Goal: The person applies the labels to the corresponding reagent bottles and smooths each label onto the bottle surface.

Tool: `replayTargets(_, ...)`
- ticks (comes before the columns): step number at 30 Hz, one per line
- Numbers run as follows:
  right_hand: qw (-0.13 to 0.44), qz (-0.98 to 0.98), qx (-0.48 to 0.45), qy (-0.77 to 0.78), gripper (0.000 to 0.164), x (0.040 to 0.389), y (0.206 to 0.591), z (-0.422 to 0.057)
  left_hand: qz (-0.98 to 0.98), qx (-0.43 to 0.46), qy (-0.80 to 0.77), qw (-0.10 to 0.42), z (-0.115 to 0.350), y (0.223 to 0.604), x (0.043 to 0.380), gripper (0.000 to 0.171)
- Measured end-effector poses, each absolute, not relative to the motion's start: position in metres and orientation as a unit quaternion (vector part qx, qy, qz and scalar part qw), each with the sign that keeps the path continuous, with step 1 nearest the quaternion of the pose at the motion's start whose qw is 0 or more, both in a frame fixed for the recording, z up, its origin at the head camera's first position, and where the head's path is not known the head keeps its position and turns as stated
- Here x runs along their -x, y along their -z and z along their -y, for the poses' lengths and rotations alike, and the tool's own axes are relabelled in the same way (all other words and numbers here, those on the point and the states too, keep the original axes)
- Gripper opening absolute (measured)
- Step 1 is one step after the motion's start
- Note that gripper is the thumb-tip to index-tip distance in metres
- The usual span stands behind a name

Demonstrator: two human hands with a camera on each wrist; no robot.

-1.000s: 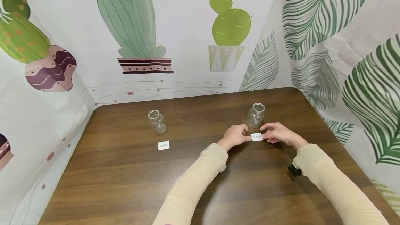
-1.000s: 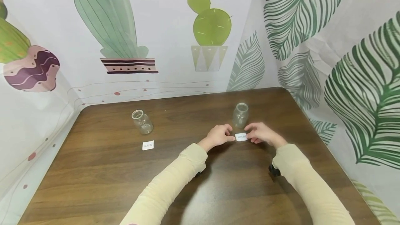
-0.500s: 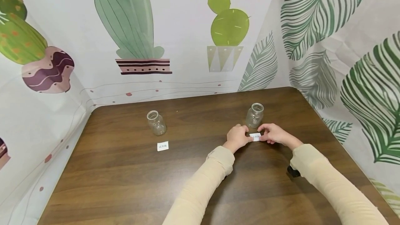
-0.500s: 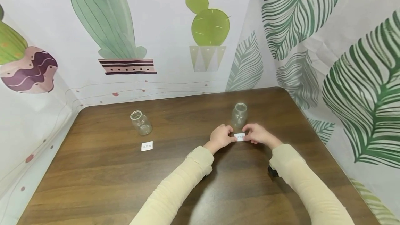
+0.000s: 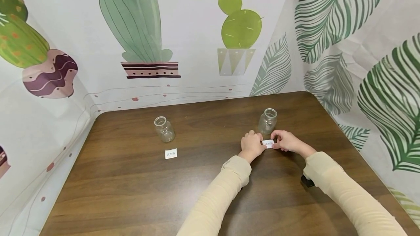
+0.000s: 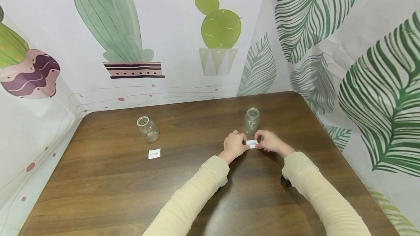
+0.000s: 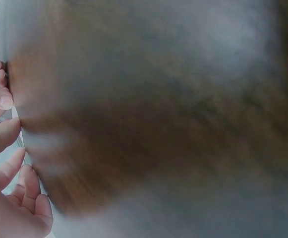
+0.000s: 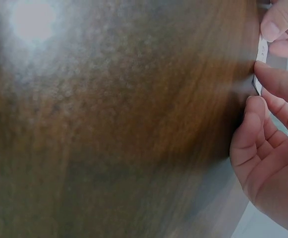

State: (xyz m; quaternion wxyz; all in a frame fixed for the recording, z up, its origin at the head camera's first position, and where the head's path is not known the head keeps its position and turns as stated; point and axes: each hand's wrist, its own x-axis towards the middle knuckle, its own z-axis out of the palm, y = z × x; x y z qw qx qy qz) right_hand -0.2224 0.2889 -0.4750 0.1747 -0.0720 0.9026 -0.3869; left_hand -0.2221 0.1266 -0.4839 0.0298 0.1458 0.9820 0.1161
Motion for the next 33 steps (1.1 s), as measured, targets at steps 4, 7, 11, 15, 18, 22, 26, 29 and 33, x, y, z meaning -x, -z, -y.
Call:
replayTargets(4,0.177,-0.903,0.069,0.385,0.026,0.2225,0.4750,-0.2888,-0.982,-0.144,-0.119,0.029,-0.1266,0.4844,0.2222,0.026)
replayTargets(7,0.177,-0.904,0.069,0.383,0.026,0.2223,0.4747,-0.2888,-0.983,-0.140,-0.119,0.027,-0.1272,0.4850,0.2222,0.027)
replayTargets(11,0.172,-0.906,0.073,0.380,0.027,0.2219,0.4757,-0.2888,-0.983,-0.137,-0.115,0.028,-0.1274,0.4848,0.2227,0.025)
replayTargets(15,0.167,-0.907,0.079,0.378,0.028,0.2224,0.4776,-0.2891,-0.983,-0.138,-0.113,0.032,-0.1266,0.4830,0.2229,0.020)
replayTargets(18,0.169,-0.908,0.075,0.377,0.027,0.2226,0.4781,-0.2890,-0.983,-0.140,-0.115,0.033,-0.1264,0.4824,0.2230,0.020)
replayTargets(22,0.171,-0.907,0.078,0.377,0.026,0.2224,0.4782,-0.2884,-0.982,-0.141,-0.119,0.030,-0.1265,0.4833,0.2231,0.021)
replayTargets(26,0.172,-0.904,0.084,0.382,0.027,0.2221,0.4777,-0.2883,-0.982,-0.143,-0.123,0.024,-0.1268,0.4847,0.2232,0.026)
replayTargets(29,0.170,-0.902,0.084,0.387,0.027,0.2218,0.4777,-0.2886,-0.982,-0.144,-0.123,0.021,-0.1266,0.4850,0.2230,0.026)
replayTargets(33,0.166,-0.901,0.091,0.391,0.027,0.2213,0.4784,-0.2891,-0.981,-0.145,-0.122,0.027,-0.1263,0.4843,0.2228,0.023)
